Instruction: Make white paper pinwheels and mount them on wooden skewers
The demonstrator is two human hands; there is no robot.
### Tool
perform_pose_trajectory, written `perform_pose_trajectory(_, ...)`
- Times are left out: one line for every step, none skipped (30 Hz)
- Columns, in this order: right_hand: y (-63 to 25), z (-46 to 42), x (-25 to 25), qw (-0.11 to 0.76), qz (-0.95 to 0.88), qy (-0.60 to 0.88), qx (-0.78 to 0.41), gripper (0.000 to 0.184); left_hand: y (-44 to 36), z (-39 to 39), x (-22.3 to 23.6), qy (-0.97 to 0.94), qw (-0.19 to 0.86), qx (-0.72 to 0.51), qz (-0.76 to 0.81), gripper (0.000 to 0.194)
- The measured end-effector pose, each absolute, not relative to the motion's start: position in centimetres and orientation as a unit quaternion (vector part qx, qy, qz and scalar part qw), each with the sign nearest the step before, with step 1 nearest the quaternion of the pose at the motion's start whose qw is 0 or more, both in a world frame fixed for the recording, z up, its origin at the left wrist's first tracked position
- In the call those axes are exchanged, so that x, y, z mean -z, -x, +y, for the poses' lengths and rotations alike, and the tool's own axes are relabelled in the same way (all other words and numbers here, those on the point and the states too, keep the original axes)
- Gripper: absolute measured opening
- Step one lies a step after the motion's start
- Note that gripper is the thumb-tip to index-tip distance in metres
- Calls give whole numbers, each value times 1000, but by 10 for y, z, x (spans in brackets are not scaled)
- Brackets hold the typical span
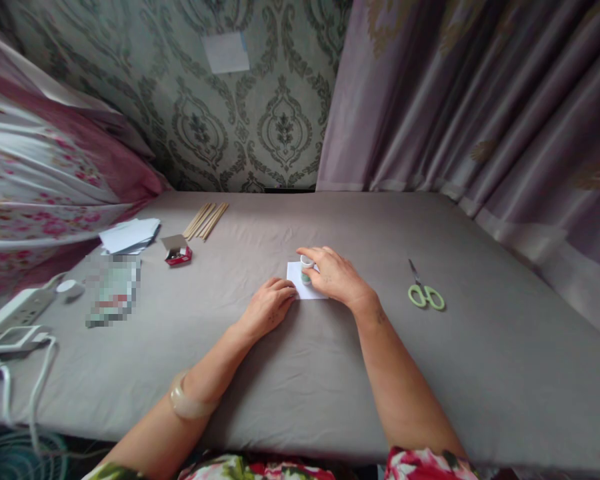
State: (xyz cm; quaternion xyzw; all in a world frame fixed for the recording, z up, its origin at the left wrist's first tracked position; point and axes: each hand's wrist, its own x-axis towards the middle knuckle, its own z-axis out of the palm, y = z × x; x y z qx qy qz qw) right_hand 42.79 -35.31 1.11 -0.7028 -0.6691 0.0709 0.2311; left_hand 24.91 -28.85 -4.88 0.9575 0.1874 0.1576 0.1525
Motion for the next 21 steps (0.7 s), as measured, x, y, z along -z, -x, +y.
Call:
perform_pose_trajectory(-428, -352, -11, 230, -666, 707, -66, 41, -249, -289, 49, -958, 153, -157, 187, 27)
perform_pose_trajectory(-427, -352, -11, 229, -660, 713, -60, 41, -249, -288, 49, -958, 153, -157, 186, 27)
perform_pose_trajectory(-426, -351, -11, 228, -653, 720, -54, 39, -249, -288, 49, -958, 153, -157, 186, 27)
perform_pose_trajectory(-425, -350, -11, 227, -646, 728, -47, 38, -249, -288, 50, -958, 153, -157, 188, 26)
perform_pose_trajectory(-424, -350, -12, 225, -639, 735, -40, 35, -249, -288, 50, -957, 152, -157, 189, 26)
perform_pose_trajectory(-423, -349, -13, 222, -634, 740, -34, 32, -249, -289, 50, -957, 151, -157, 190, 25)
perform_pose_trajectory(-422, -349, -14, 219, -631, 744, -28, 30, -249, -289, 49, -958, 150, -157, 189, 25)
perform_pose_trajectory(-421, -349, -15, 215, -629, 747, -22, 29, -249, -289, 49, -958, 150, -156, 188, 25)
perform_pose_trajectory(-421, -350, -15, 213, -629, 748, -18, 28, -248, -289, 49, -958, 150, -155, 187, 25)
perform_pose_trajectory(-422, -350, -15, 211, -631, 747, -16, 28, -248, -290, 49, -959, 149, -154, 186, 25)
perform_pose_trajectory(-422, -350, -15, 212, -635, 743, -17, 29, -248, -290, 49, -960, 147, -152, 186, 25)
perform_pose_trajectory(-423, -351, -14, 213, -640, 738, -19, 30, -248, -290, 49, -960, 145, -149, 187, 25)
perform_pose_trajectory(-424, -352, -13, 216, -645, 733, -22, 32, -249, -290, 49, -960, 142, -147, 189, 26)
perform_pose_trajectory(-425, -352, -12, 217, -651, 726, -26, 34, -249, -290, 50, -961, 140, -145, 190, 26)
perform_pose_trajectory(-426, -353, -11, 219, -657, 721, -30, 36, -249, -290, 51, -961, 138, -145, 192, 26)
perform_pose_trajectory(-426, -353, -11, 220, -662, 716, -33, 38, -249, -290, 51, -960, 138, -147, 192, 27)
perform_pose_trajectory(-425, -354, -10, 220, -666, 712, -35, 39, -249, -290, 52, -960, 139, -149, 192, 26)
perform_pose_trajectory(-425, -354, -10, 219, -670, 709, -35, 40, -249, -290, 53, -959, 140, -151, 192, 26)
perform_pose_trajectory(-424, -355, -10, 218, -673, 706, -35, 40, -249, -290, 54, -959, 142, -154, 192, 26)
perform_pose_trajectory(-423, -356, -10, 216, -677, 703, -35, 41, -249, -290, 55, -958, 144, -158, 192, 26)
perform_pose_trajectory(-422, -356, -10, 214, -680, 700, -36, 41, -249, -290, 55, -957, 147, -161, 192, 26)
